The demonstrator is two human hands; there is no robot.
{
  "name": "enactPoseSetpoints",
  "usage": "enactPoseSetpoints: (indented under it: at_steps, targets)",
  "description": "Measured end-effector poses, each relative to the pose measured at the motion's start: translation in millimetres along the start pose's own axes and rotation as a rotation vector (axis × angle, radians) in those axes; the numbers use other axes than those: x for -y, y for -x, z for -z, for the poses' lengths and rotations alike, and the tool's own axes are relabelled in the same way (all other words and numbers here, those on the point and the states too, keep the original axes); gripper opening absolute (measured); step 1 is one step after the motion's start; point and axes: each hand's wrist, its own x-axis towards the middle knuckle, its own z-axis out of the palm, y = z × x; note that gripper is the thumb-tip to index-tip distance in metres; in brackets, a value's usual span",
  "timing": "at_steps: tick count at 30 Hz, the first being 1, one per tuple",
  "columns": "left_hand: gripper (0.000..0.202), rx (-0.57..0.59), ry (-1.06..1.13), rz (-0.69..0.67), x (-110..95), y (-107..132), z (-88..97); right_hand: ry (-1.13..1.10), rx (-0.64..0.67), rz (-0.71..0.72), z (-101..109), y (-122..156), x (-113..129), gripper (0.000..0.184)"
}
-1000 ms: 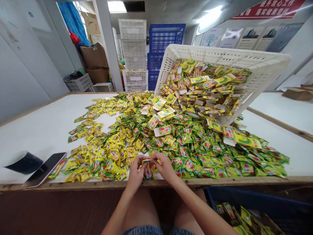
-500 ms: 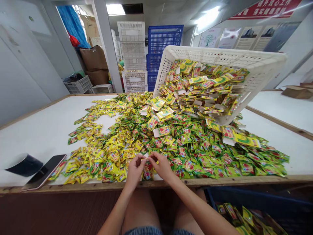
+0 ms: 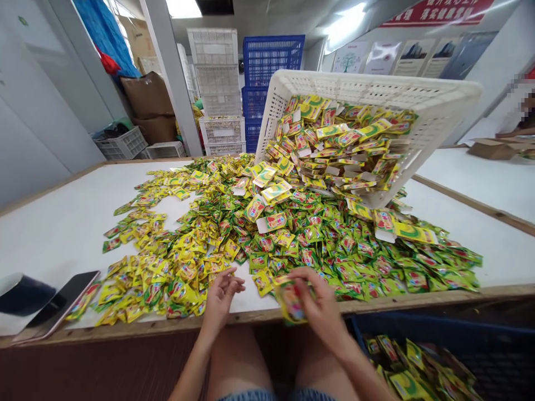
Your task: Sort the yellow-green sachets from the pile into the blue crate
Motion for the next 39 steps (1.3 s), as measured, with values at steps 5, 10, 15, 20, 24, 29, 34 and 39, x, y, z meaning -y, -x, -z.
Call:
enactPoseSetpoints:
  at_steps: [5, 10, 15, 20, 24, 29, 34, 39]
  targets:
    - [0.027, 0.000, -0.045, 0.063, 5.4, -4.5, -5.2, 0.662, 0.216, -0.171, 140.0, 29.7, -33.3, 0.022]
    - [0.025, 0.023, -0.142, 0.044, 7.0, -3.6, -11.2, 0.657, 0.212, -0.026, 114.2, -4.1, -37.0, 0.019]
    - [0.023, -0.082, -0.123, 0.013, 10.3, 0.6, -2.6, 0.694, 0.114, 0.203, 3.3, -105.4, -39.3, 0.038]
    - [0.023, -0.204, -0.015, -0.017, 12.4, 1.9, 2.1, 0.899, 0.236, 0.334, -46.4, -166.9, -58.8, 0.063]
    - [0.029, -0.247, -0.011, -0.050, 8.5, 1.5, -1.5, 0.874, 0.176, 0.353, -44.7, -159.2, -48.3, 0.047]
    - [0.062, -0.141, -0.065, -0.159, 2.3, 0.0, -8.5, 0.418, 0.207, 0.406, -62.5, -85.5, -3.3, 0.058]
    - [0.050, -0.267, -0.046, -0.038, 4.1, 1.9, -5.8, 0.198, 0.553, 0.343, -82.6, -38.4, 6.5, 0.064]
    - [0.045, -0.322, 0.071, -0.017, 1.9, 0.2, -4.1, 0.791, 0.382, 0.019, -72.7, -51.1, -15.9, 0.031]
